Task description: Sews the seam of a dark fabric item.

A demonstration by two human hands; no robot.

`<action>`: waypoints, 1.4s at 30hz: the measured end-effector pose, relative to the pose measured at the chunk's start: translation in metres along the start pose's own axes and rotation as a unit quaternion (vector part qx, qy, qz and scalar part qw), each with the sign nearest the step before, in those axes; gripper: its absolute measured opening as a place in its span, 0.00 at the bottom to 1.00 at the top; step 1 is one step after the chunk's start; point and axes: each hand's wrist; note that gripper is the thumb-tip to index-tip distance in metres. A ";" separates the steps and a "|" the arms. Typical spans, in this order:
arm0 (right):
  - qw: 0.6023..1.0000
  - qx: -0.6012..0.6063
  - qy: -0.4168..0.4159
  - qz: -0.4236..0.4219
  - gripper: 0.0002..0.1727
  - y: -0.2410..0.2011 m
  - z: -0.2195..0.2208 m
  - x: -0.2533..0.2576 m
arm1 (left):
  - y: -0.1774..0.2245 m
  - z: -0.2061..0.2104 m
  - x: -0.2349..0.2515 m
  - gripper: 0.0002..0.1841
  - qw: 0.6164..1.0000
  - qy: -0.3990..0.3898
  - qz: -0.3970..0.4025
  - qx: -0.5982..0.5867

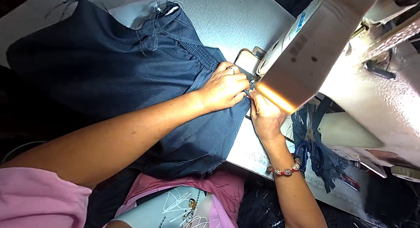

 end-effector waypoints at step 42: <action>0.994 0.009 -0.102 -0.048 0.12 0.020 -0.137 -0.061 | -0.054 0.035 0.027 0.12 1.000 -0.011 -0.001 0.011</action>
Point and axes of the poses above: each hand's wrist, its own x-axis towards the middle knuckle, its own z-axis out of the palm, y = z × x, and after that the axes turned 8 degrees about z, right-handed
